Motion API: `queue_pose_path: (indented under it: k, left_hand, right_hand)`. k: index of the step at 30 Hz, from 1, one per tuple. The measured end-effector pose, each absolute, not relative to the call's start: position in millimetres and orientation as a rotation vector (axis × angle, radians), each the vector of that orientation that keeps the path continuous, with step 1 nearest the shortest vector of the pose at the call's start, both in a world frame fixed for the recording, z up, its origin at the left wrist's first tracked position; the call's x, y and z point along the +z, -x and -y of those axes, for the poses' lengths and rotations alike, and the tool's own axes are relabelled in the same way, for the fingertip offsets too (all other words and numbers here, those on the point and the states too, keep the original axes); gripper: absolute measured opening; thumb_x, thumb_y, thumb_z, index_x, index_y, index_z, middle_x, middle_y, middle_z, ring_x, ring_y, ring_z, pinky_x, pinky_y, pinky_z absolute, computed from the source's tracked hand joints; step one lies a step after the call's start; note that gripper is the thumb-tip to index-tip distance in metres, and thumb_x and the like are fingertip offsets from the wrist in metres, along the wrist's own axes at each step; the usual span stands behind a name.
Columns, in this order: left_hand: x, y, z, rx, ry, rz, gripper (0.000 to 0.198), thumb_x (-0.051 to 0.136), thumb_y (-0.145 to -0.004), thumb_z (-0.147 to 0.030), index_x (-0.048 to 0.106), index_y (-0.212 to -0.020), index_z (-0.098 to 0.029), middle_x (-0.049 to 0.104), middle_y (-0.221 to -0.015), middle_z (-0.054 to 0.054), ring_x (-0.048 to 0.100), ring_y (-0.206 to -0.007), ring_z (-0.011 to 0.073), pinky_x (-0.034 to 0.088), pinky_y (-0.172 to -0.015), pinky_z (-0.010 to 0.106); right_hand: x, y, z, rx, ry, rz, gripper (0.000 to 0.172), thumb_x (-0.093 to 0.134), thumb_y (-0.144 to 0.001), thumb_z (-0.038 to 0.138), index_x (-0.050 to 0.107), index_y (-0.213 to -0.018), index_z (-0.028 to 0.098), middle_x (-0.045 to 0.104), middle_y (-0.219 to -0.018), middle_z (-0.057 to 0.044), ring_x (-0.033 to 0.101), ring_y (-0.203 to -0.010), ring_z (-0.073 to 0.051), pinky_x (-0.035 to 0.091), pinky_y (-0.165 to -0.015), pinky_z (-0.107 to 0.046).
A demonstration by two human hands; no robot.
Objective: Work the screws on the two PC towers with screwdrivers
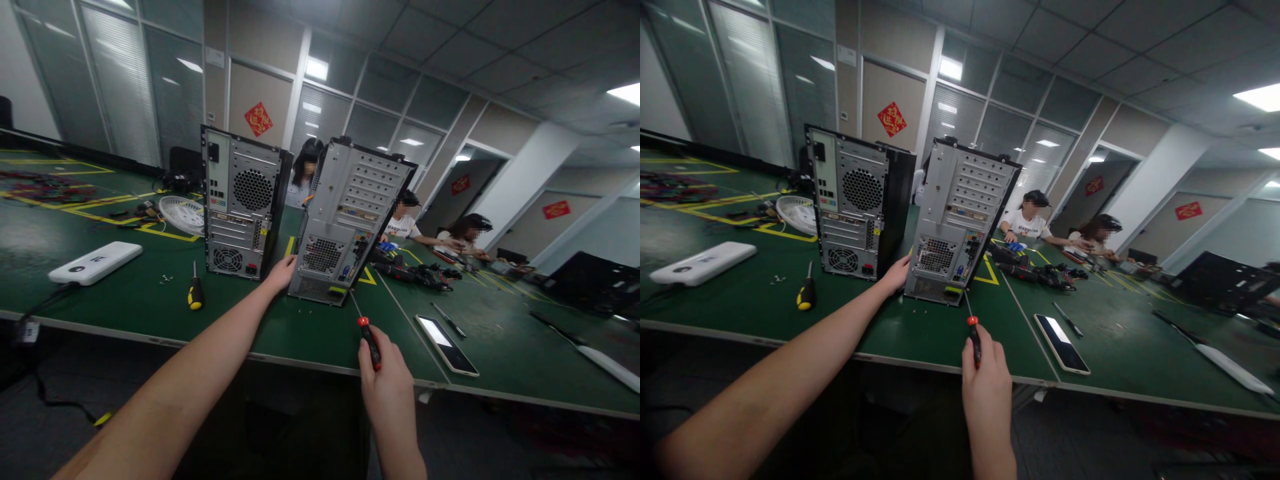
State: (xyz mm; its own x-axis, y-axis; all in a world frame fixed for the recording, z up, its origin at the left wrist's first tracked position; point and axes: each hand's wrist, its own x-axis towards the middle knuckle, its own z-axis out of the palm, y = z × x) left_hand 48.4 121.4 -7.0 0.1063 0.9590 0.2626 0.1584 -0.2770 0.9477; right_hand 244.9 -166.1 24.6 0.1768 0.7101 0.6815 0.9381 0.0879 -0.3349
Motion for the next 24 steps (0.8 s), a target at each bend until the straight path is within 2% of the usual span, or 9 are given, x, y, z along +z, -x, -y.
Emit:
queue_pose_path:
  k: [6,13,17,24]
  left_hand:
    - [-3.9,-47.6,-118.5,1.255,-1.569,-1.098,0.057,0.053,-0.097,-0.062,0.065,-0.142,-0.029,0.07,-0.141,0.006,0.063,-0.132,0.031,0.046,-0.113,0.044]
    - [-5.7,-48.3,-121.7,1.238,-1.566,-1.047,0.052,0.056,-0.096,-0.052,0.066,-0.142,-0.03,0.064,-0.149,0.004,0.057,-0.141,0.0301,0.042,-0.119,0.044]
    - [-6.4,-48.7,-122.2,1.248,-1.571,-1.005,0.05,0.058,-0.095,-0.047,0.067,-0.141,-0.029,0.065,-0.147,0.005,0.057,-0.141,0.0289,0.042,-0.119,0.043]
    - [-7.8,-48.1,-124.6,1.248,-1.592,-0.974,0.048,0.059,-0.095,-0.046,0.068,-0.138,-0.027,0.068,-0.144,0.007,0.061,-0.136,0.03,0.046,-0.116,0.044]
  right_hand:
    - [37.0,-252.7,160.5,-0.602,1.85,1.858,0.032,0.045,-0.104,0.031,0.062,-0.128,0.018,0.069,-0.097,-0.007,0.068,-0.068,-0.02,0.046,-0.058,-0.03]
    - [65.3,-259.1,156.9,-0.842,1.869,2.029,0.024,0.05,-0.102,0.032,0.065,-0.116,0.02,0.069,-0.082,-0.003,0.064,-0.056,-0.017,0.033,-0.049,-0.027]
    - [59.4,-256.0,156.2,-0.788,1.868,1.992,0.024,0.047,-0.103,0.032,0.064,-0.114,0.019,0.072,-0.083,-0.005,0.066,-0.055,-0.018,0.035,-0.049,-0.028]
    - [48.1,-250.3,157.0,-0.583,1.799,1.878,0.024,0.043,-0.105,0.032,0.061,-0.11,0.018,0.075,-0.086,-0.006,0.073,-0.066,-0.021,0.044,-0.057,-0.028]
